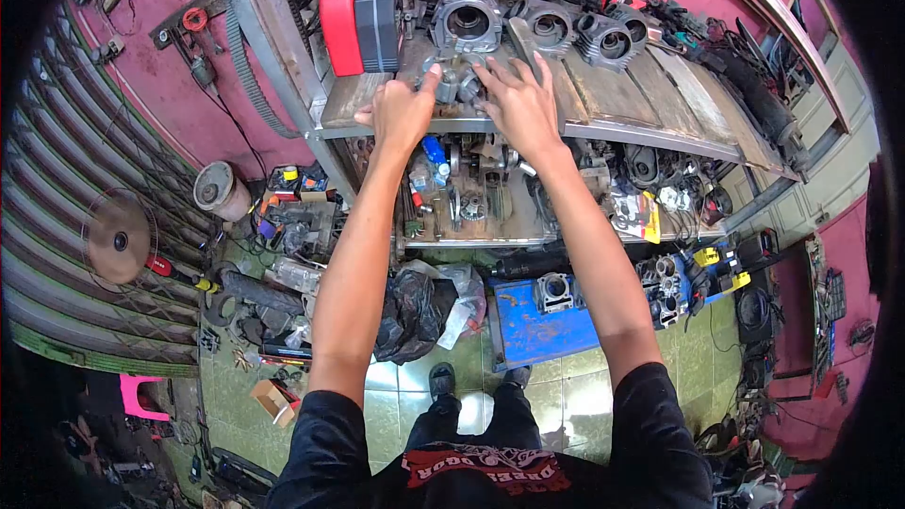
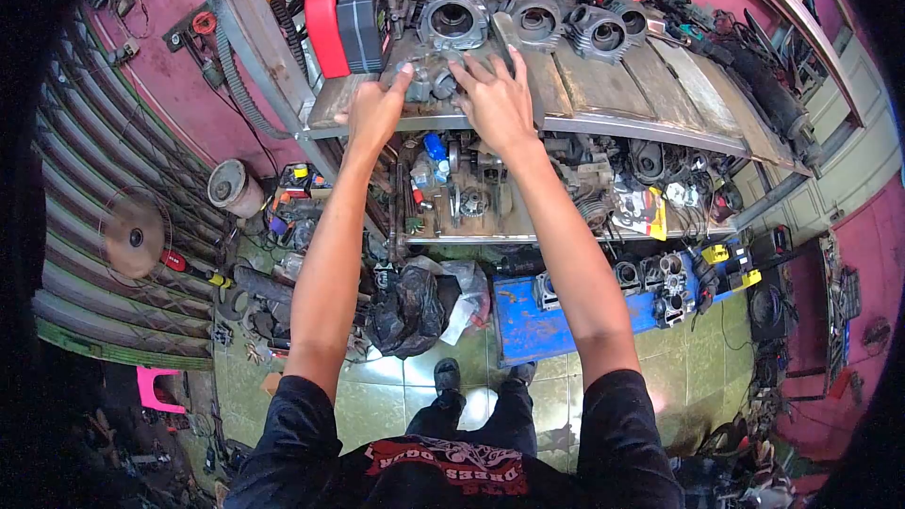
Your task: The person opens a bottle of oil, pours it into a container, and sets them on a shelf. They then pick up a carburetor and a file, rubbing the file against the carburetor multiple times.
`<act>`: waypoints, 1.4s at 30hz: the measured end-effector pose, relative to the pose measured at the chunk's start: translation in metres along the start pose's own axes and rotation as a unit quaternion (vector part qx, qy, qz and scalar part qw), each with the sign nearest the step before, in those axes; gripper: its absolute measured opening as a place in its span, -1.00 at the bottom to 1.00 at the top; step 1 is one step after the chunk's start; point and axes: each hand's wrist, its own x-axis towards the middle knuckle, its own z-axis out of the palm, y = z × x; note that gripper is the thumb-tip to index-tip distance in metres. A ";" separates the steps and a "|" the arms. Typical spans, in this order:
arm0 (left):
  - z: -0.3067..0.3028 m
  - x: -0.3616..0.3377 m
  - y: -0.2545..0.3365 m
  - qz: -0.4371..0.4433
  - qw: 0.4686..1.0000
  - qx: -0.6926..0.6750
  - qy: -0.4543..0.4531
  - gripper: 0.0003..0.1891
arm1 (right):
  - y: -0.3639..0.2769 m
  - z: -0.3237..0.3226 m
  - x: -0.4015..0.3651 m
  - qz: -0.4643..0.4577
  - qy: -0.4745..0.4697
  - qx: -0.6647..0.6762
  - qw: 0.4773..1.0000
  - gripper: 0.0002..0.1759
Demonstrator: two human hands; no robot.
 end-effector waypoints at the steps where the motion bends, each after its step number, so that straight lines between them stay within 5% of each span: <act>1: 0.000 0.000 -0.002 -0.009 1.000 0.024 0.013 -0.19 | -0.002 0.001 0.003 0.000 -0.001 0.001 1.000 -0.31; 14: -0.009 0.018 -0.019 -0.057 0.997 -0.018 0.042 -0.23 | -0.016 -0.005 0.054 -0.075 0.030 0.045 0.996 -0.51; 16: -0.021 0.007 -0.004 -0.026 0.992 0.108 0.062 -0.38 | -0.014 -0.001 0.059 -0.088 0.024 0.037 0.995 -0.53; 20: -0.027 0.004 -0.006 0.052 0.974 0.179 0.130 -0.38 | -0.012 0.001 0.058 -0.087 0.006 0.050 0.995 -0.55; 25: -0.017 -0.001 -0.022 0.201 0.963 0.078 0.162 -0.43 | -0.006 0.006 0.055 -0.046 0.056 0.105 0.992 -0.54; 30: -0.014 0.004 -0.035 0.207 0.964 0.072 0.149 -0.41 | 0.007 0.020 0.052 0.059 -0.036 0.144 0.987 -0.35; 36: -0.018 -0.002 -0.031 0.156 0.974 0.110 0.123 -0.44 | -0.007 0.019 0.048 0.112 -0.107 0.178 0.972 -0.38; 42: -0.002 0.005 -0.043 0.237 0.944 0.138 0.186 -0.44 | -0.024 0.029 0.040 0.124 -0.031 0.137 0.982 -0.42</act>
